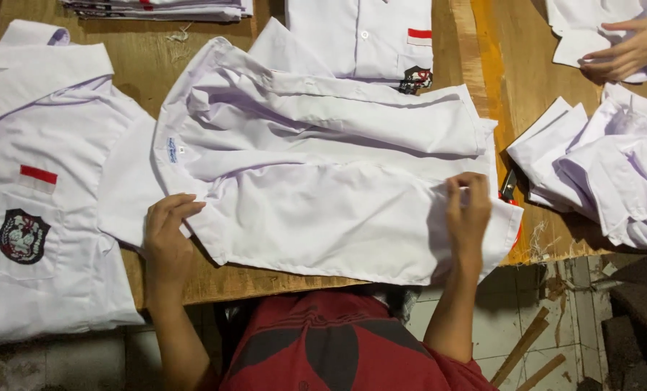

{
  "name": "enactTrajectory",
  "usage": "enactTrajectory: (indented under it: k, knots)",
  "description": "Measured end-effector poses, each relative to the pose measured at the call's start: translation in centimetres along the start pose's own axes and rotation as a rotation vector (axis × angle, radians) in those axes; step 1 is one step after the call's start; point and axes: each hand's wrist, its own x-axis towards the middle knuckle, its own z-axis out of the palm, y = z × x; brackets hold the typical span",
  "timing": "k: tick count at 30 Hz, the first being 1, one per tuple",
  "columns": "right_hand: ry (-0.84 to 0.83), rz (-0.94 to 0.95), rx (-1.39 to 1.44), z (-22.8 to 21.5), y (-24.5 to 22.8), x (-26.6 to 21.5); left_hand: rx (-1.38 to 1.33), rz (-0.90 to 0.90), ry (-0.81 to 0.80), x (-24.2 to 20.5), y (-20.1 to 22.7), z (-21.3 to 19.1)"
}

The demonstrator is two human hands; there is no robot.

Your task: Buttoning and folding white school shirts on a wooden work table.

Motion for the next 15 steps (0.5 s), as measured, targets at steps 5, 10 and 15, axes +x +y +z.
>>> enactTrajectory:
  k: [5, 10, 15]
  knots:
    - [0.237, 0.076, -0.169, -6.1, 9.2, -1.9, 0.055, 0.068, -0.148, 0.4, 0.7, -2.4]
    - [0.136, 0.174, -0.253, -10.4, -0.3, -1.5, 0.118, 0.174, -0.205, 1.1, 0.3, -2.2]
    - [-0.154, 0.634, -0.237, -12.3, 4.4, -7.9, 0.074, 0.218, -0.273, 1.5, -0.5, -1.6]
